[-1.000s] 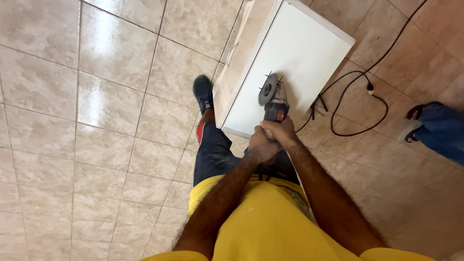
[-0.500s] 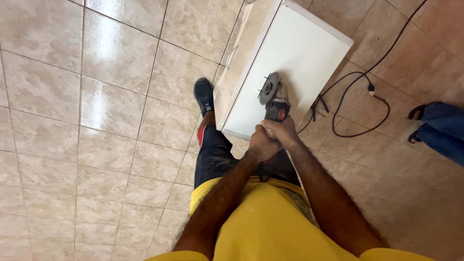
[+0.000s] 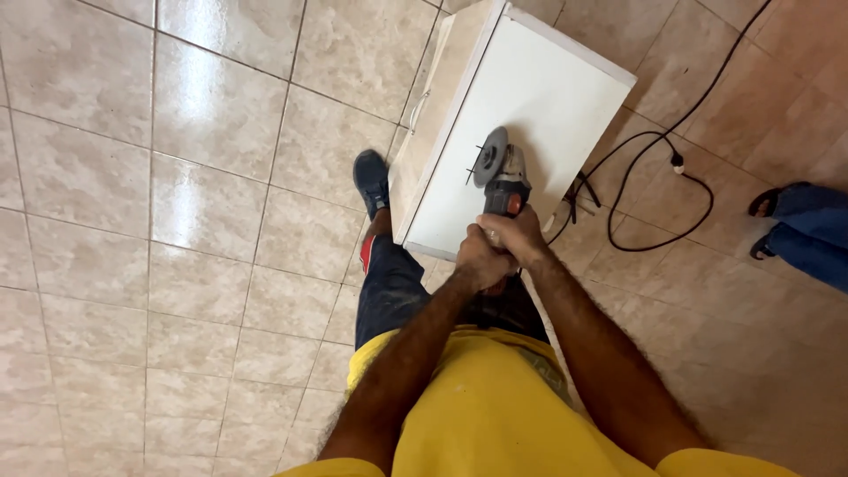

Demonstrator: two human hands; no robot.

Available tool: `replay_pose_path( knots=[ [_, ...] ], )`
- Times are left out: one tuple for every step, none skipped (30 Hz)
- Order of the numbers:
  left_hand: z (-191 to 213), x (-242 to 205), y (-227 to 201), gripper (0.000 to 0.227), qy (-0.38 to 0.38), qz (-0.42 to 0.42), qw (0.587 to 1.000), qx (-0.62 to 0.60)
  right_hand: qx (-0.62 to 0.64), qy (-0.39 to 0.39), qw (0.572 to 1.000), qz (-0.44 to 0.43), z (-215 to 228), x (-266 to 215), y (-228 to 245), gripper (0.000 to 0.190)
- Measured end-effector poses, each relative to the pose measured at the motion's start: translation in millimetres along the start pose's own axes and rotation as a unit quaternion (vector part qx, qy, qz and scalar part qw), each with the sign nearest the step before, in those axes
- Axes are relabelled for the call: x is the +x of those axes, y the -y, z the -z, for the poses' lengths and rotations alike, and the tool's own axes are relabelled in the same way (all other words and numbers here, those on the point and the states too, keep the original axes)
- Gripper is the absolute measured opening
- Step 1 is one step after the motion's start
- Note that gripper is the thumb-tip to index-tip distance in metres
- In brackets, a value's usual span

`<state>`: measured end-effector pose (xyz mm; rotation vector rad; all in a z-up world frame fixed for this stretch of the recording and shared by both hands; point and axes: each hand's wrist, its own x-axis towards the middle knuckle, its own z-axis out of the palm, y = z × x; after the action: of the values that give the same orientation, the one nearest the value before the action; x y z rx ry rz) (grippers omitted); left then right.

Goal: Measure, mark, and cut a hole in a wooden furniture panel using an angle grinder and pliers

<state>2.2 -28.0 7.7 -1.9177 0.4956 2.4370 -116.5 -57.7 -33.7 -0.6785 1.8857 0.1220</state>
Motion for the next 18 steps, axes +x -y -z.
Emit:
replay_pose_path(
  knots=[
    [-1,1,2,0.077,-0.002,0.001,1.0,-0.003,0.005,0.002,1.0,-0.002,0,-6,5,0.057],
    [-1,1,4,0.078,-0.003,0.002,1.0,-0.007,0.011,0.003,1.0,-0.005,1,-11,9,0.057],
    [0,0,2,0.078,-0.003,0.003,1.0,-0.007,0.011,0.004,1.0,-0.005,0,-7,8,0.057],
    [0,-2,1,0.078,-0.006,0.006,1.0,-0.006,0.008,0.004,1.0,-0.006,0,-5,6,0.058],
    [0,-3,-1,0.079,-0.008,0.008,1.0,-0.004,0.006,0.005,1.0,-0.008,-1,-2,4,0.058],
    [0,0,0,0.079,-0.008,0.008,1.0,-0.004,0.006,0.004,1.0,-0.007,-1,-1,3,0.058],
    [0,3,1,0.08,-0.001,0.01,1.0,-0.001,0.004,0.004,1.0,-0.01,-1,0,2,0.059],
    [-1,5,4,0.082,0.007,0.013,1.0,0.002,0.002,0.003,1.0,-0.014,-1,-1,0,0.06],
    [-4,-3,1,0.082,0.007,0.013,1.0,0.002,0.001,0.003,1.0,-0.015,3,-3,-6,0.06],
    [-2,-8,-6,0.08,0.001,0.012,1.0,0.004,0.005,0.006,1.0,-0.01,5,-1,-7,0.057],
    [-1,-12,-12,0.079,-0.006,0.011,1.0,0.005,0.009,0.009,1.0,-0.005,7,2,-8,0.054],
    [-3,-14,-18,0.079,-0.007,0.012,1.0,0.006,0.01,0.011,1.0,-0.005,12,5,-8,0.054],
    [-5,-14,-23,0.074,-0.012,-0.005,1.0,0.007,0.017,-0.001,1.0,0.01,16,9,-8,0.06],
    [-15,-19,-21,0.07,-0.009,-0.014,1.0,0.009,0.023,-0.014,1.0,0.013,22,4,-20,0.067],
    [-28,-25,-16,0.07,-0.002,-0.004,1.0,0.009,0.022,-0.012,1.0,0.001,30,-9,-29,0.067],
    [-34,-24,-21,0.072,-0.008,-0.005,1.0,0.01,0.029,-0.023,0.999,0.018,37,-10,-26,0.065],
    [-41,-23,-27,0.074,-0.013,-0.007,1.0,0.011,0.037,-0.034,0.998,0.036,46,-12,-22,0.063],
    [-45,-21,-27,0.074,-0.01,-0.007,1.0,0.017,0.041,-0.038,0.998,0.033,50,-11,-26,0.063]
  ],
)
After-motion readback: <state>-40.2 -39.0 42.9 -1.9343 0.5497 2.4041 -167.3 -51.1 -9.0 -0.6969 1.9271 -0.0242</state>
